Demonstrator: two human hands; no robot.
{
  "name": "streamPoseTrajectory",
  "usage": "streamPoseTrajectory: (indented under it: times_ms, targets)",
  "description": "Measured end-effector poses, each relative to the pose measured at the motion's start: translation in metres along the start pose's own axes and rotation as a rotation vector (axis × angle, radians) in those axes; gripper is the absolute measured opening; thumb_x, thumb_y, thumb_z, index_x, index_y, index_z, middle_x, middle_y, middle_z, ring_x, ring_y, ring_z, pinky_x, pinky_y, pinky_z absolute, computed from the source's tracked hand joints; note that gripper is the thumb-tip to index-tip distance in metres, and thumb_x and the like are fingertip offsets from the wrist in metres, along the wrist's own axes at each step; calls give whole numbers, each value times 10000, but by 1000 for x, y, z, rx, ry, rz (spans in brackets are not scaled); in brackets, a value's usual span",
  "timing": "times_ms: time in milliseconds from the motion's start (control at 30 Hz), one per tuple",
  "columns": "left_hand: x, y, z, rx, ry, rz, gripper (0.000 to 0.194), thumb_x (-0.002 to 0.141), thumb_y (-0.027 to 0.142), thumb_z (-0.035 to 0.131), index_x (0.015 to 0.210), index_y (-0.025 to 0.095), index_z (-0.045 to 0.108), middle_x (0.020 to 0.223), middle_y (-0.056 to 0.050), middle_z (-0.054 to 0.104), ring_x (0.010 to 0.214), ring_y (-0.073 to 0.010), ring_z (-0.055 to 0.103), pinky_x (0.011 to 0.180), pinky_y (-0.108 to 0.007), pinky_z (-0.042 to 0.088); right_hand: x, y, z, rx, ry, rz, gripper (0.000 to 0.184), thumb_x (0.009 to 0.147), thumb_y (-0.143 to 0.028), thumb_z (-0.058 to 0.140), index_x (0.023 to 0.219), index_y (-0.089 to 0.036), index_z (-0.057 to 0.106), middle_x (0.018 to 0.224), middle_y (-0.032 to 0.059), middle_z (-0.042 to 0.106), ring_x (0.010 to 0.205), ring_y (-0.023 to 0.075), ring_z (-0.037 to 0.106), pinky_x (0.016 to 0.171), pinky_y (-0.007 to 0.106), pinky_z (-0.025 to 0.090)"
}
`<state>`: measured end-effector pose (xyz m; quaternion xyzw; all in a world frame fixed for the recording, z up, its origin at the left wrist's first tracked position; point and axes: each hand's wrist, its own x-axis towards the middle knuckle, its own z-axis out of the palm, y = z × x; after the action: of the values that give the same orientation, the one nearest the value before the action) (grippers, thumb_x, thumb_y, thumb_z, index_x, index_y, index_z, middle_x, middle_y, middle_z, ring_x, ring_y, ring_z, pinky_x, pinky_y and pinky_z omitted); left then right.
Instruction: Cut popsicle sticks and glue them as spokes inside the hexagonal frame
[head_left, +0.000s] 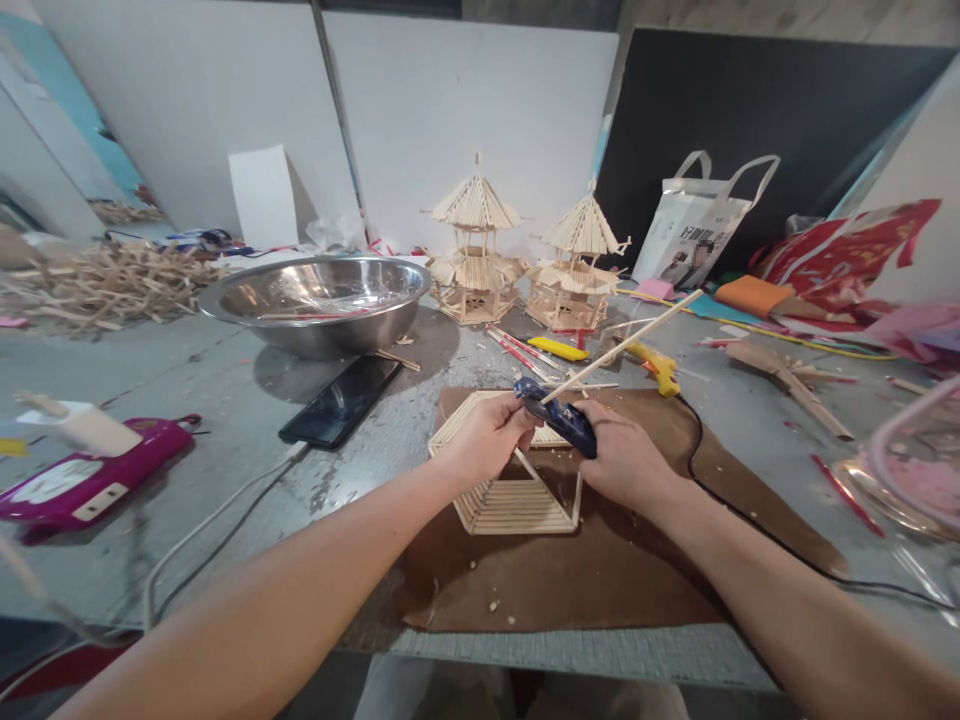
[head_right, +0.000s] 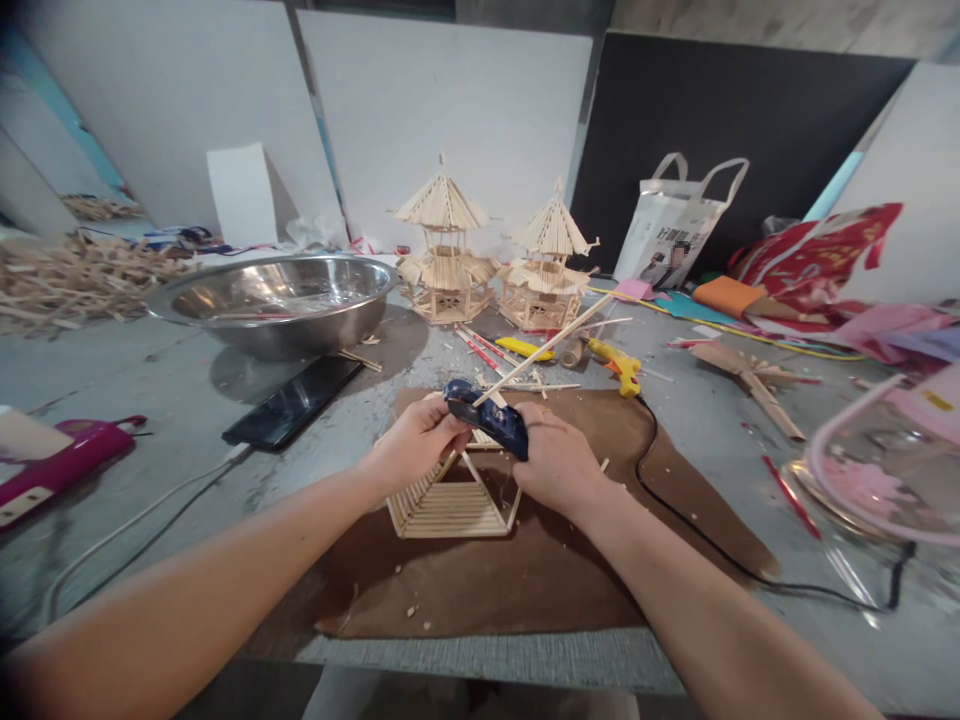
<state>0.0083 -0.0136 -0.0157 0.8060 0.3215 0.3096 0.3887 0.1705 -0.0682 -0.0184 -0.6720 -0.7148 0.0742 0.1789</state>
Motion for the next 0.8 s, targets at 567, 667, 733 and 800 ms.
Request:
streamPoseTrajectory:
  times_ms: [567, 667, 733, 800]
  targets:
    - [-1, 8, -1, 47, 7, -29, 335, 794, 342, 336, 544, 145, 441, 464, 51, 413, 440, -49, 365, 455, -170, 287, 1, -1, -3, -153, -17, 22, 380, 609, -242, 460, 985, -186, 457, 837, 58, 606, 762, 201, 544, 635, 271, 341]
    - [-1, 6, -1, 73, 11, -20, 343, 799, 348, 324, 552, 145, 449, 473, 50, 421, 447, -50, 375, 464, -172, 290, 1, -2, -4, -172, -31, 30, 349, 621, -256, 449, 963, -186, 464, 799, 59, 609, 730, 203, 550, 610, 271, 338]
    - [-1, 6, -1, 98, 18, -4, 343, 798, 350, 322, 557, 145, 454, 494, 44, 438, 472, -55, 393, 485, -175, 301, 1, -1, -4, -179, -38, 34, 326, 624, -255, 447, 942, -185, 468, 785, 60, 610, 720, 204, 553, 607, 271, 337]
    - [-1, 6, -1, 121, 27, 9, 343, 798, 354, 318, 562, 147, 457, 511, 37, 454, 496, -62, 409, 506, -180, 311, 1, -1, -4, -180, -43, 32, 303, 626, -250, 446, 920, -182, 472, 777, 62, 612, 716, 205, 555, 608, 272, 338]
